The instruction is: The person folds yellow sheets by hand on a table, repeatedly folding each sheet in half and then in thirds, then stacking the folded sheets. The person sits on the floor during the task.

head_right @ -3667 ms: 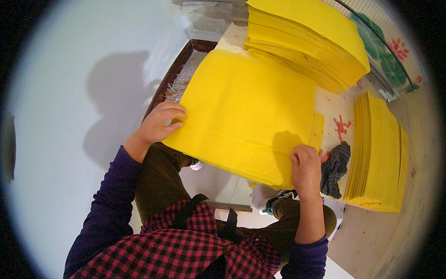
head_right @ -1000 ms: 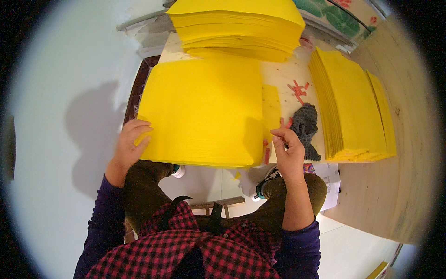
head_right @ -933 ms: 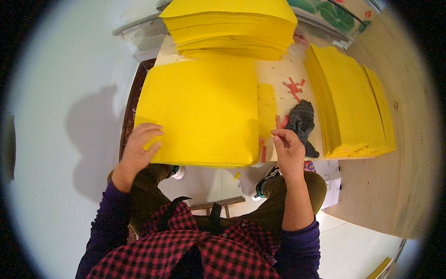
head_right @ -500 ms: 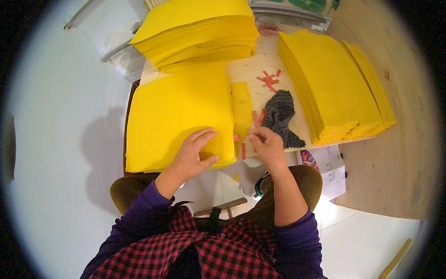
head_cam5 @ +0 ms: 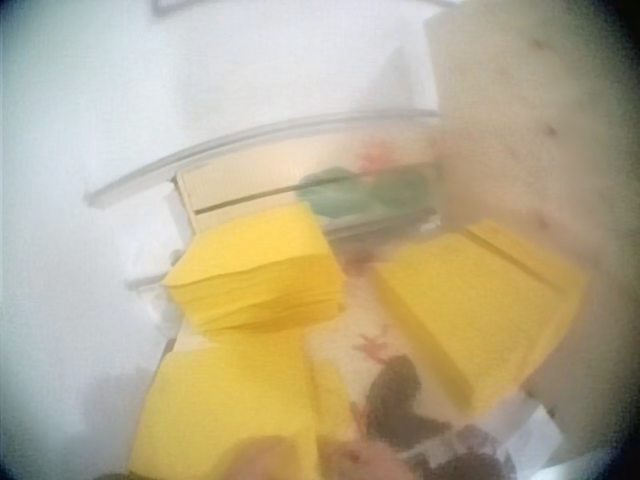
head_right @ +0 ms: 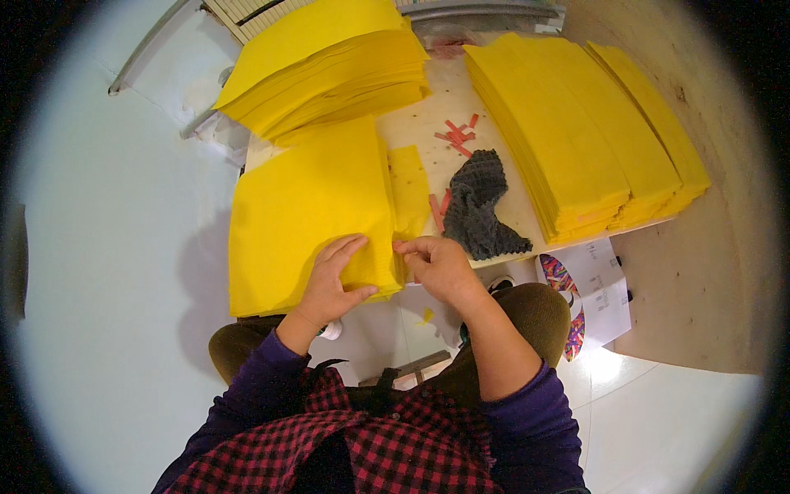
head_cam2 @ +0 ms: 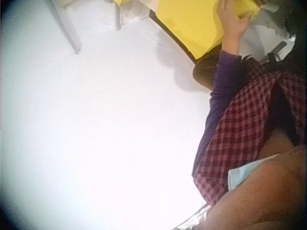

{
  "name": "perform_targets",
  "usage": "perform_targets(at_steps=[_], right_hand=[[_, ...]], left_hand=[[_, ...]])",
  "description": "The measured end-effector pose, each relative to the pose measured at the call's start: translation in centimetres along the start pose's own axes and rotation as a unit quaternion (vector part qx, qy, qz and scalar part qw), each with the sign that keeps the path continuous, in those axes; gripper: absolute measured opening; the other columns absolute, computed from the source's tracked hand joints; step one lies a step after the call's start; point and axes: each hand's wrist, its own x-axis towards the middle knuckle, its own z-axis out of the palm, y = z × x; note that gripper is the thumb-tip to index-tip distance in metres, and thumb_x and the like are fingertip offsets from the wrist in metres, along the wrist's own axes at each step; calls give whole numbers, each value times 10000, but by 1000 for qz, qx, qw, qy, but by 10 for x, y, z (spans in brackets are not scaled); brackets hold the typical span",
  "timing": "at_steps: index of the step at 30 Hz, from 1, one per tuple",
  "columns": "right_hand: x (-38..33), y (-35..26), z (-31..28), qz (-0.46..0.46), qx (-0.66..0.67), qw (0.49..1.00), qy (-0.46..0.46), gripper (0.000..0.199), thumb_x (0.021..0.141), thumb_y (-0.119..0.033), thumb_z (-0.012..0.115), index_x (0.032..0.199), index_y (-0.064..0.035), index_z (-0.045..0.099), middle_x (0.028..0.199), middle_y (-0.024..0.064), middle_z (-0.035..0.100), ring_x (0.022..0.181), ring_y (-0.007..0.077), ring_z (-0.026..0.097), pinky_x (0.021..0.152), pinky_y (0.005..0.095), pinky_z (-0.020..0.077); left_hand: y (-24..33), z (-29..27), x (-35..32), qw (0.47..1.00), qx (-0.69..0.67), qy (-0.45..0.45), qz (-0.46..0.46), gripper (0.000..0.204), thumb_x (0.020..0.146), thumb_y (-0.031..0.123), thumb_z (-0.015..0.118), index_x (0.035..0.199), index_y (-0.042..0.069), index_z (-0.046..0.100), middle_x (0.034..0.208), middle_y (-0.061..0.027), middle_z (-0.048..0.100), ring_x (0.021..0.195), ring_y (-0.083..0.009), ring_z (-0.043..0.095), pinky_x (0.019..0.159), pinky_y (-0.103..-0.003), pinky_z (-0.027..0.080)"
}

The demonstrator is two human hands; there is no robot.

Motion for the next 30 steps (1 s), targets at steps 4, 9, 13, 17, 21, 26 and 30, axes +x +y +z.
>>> perform_targets(at_steps=[4, 9, 13, 17, 21, 26, 30], right_hand=[[0, 8, 3, -55, -2, 998, 8, 233, 892, -64, 562, 1081, 33, 658, 886, 22, 680, 648, 76, 532, 612, 233, 462], [-1, 10, 2, -32, 16, 999, -21, 241, 891, -68, 564, 1094, 24, 656, 888, 21, 673, 628, 70, 510, 594, 231, 459], [-4, 0, 8, -36, 39, 998, -23, 253, 898, -95, 566, 1115, -4, 657, 823, -3, 629, 635, 58, 504, 553, 214, 438], [-11, -8, 2, 23, 38, 998, -47, 264, 905, -124, 567, 1133, -25, 656, 859, -13, 633, 652, 47, 509, 524, 209, 425], [-10, -7, 2, 13, 66, 996, -52, 270, 907, -132, 570, 1137, -15, 651, 898, -14, 654, 656, 49, 517, 523, 210, 426], [-3, 1, 3, -43, 24, 999, 11, 229, 868, -112, 605, 1041, 31, 652, 863, 49, 682, 650, 95, 564, 567, 259, 463], [4, 9, 2, -39, -73, 992, 91, 204, 822, -150, 669, 930, 24, 661, 770, 122, 669, 667, 190, 628, 612, 306, 493]], left_hand=[[-5, 1, 0, 1000, -11, 1, 14, 724, 669, 295, 788, 1295, 56, 515, 1317, -156, 518, 1232, -352, 460, 1053, -434, 345], [-7, 3, 0, 1000, -1, -2, 17, 725, 670, 312, 783, 1295, 57, 516, 1323, -152, 514, 1232, -352, 460, 1052, -435, 344], [-5, 2, 0, 1000, 3, -1, 20, 733, 664, 316, 784, 1296, 58, 516, 1325, -151, 513, 1234, -351, 460, 1052, -434, 345], [-4, 2, 0, 1000, 9, -2, 19, 736, 656, 315, 787, 1292, 56, 521, 1324, -151, 515, 1230, -350, 463, 1049, -433, 347], [-4, 3, 0, 1000, 11, 1, 15, 735, 657, 337, 783, 1286, 54, 528, 1321, -151, 517, 1222, -354, 469, 1047, -433, 349], [-6, 4, 0, 1000, 6, 9, 25, 720, 674, 357, 769, 1284, 54, 533, 1316, -153, 522, 1217, -357, 472, 1046, -431, 348], [-7, 4, -1, 1000, 3, 8, 24, 711, 689, 367, 757, 1285, 50, 532, 1315, -158, 524, 1217, -361, 473, 1044, -432, 350]])
